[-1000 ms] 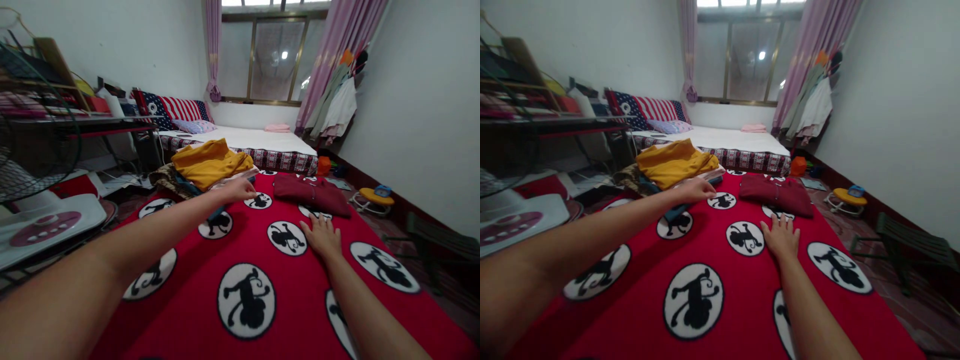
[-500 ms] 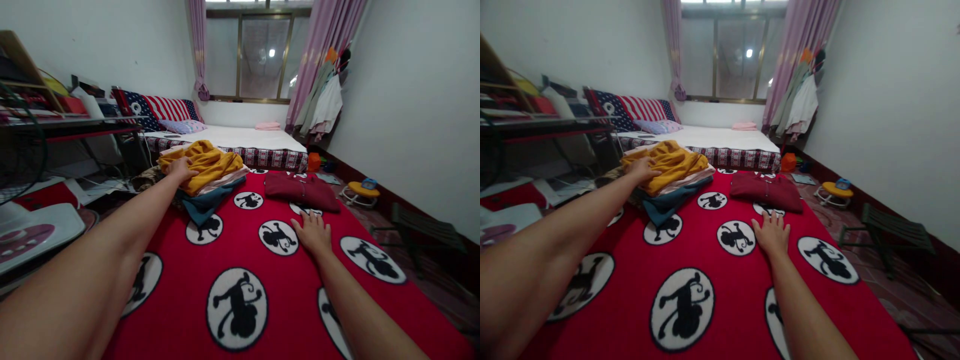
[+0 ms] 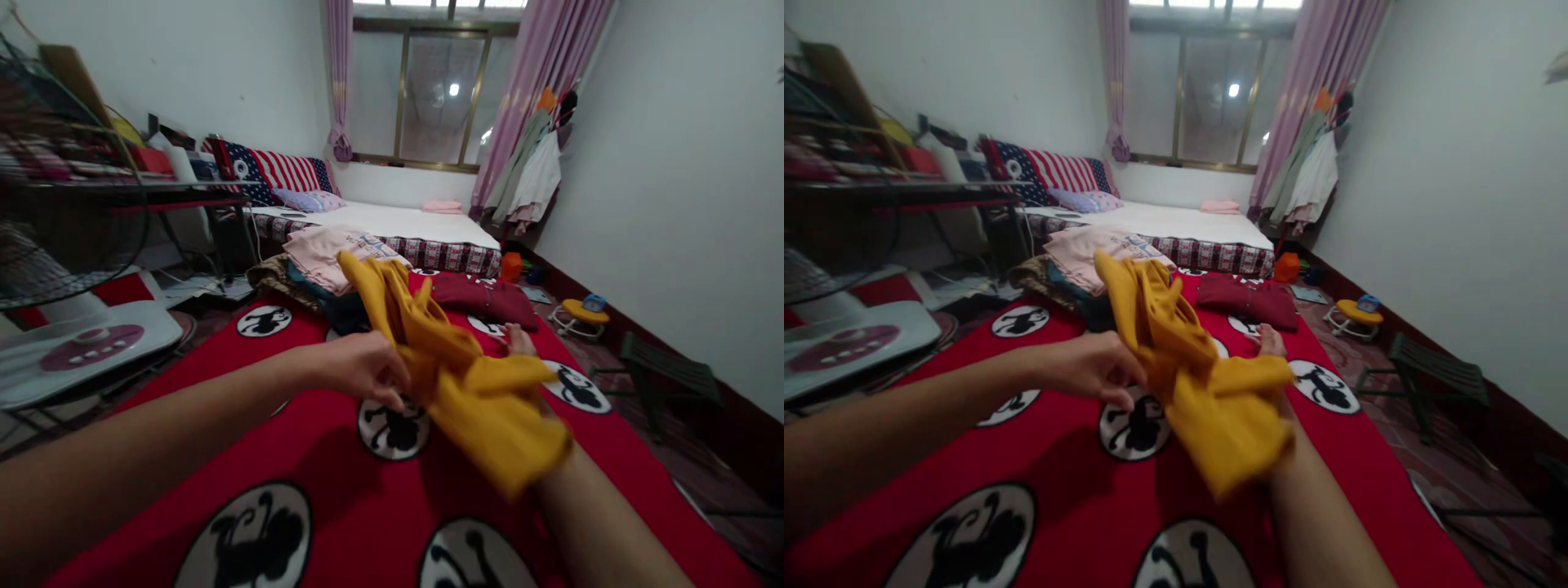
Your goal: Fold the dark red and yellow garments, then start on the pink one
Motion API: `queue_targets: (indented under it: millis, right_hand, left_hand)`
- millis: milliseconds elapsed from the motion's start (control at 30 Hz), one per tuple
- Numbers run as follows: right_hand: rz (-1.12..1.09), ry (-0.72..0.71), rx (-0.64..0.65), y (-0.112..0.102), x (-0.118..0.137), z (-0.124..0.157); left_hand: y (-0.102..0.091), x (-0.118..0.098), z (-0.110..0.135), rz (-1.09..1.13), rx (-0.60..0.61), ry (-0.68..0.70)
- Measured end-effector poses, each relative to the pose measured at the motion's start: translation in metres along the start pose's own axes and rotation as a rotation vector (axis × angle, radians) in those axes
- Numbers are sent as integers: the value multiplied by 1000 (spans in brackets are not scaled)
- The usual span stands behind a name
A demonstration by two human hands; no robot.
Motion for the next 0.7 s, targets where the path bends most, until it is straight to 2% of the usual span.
queue_targets:
  millis: [33,67,100,167,200,233,300,367,467,567,633,700]
  right_hand:
    - [-112,57,31,0,-1,5]
    - [-257,146,74,3,-5,11]
    - [-417,244,137,10,-8,17]
    - [-663,375,269,27,-7,29]
    - [-707,380,317,34,-3,34]
    - [-717,350,351,40,2,37]
    - [-660,227,381,48,15,40]
    - [-543,83,388,53,30,44]
    - [-348,-160,452,62,62,57]
    - [-104,-339,592,74,92,74]
    - [23,-352,609,76,104,77]
    - [-16,-288,544,66,108,67]
  left_hand:
    - [15,-2,7,-8,63,-17]
    - [19,2,11,-30,22,-68]
    - [15,13,12,-60,-100,-140]
    - [-1,41,16,-148,-421,-299]
    - [-5,57,18,-199,-550,-373]
    - [-4,72,18,-250,-623,-442]
    - [13,105,14,-263,-600,-613]
    - [36,127,11,-234,-546,-722]
    - [55,129,9,-249,-607,-681]
    - [60,120,8,-198,-705,-559]
    - [56,119,9,-103,-774,-500]
    - [47,126,15,42,-864,-472]
Point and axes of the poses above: each hand's wrist, its own z-axis away from the middle knuckle, its own y-axis out of the palm, x = y × z, the point moved 8 cm from there along -z, towards the middle knuckle, and after that the axes turned 8 degrees about -z, right-handed, at the moved point
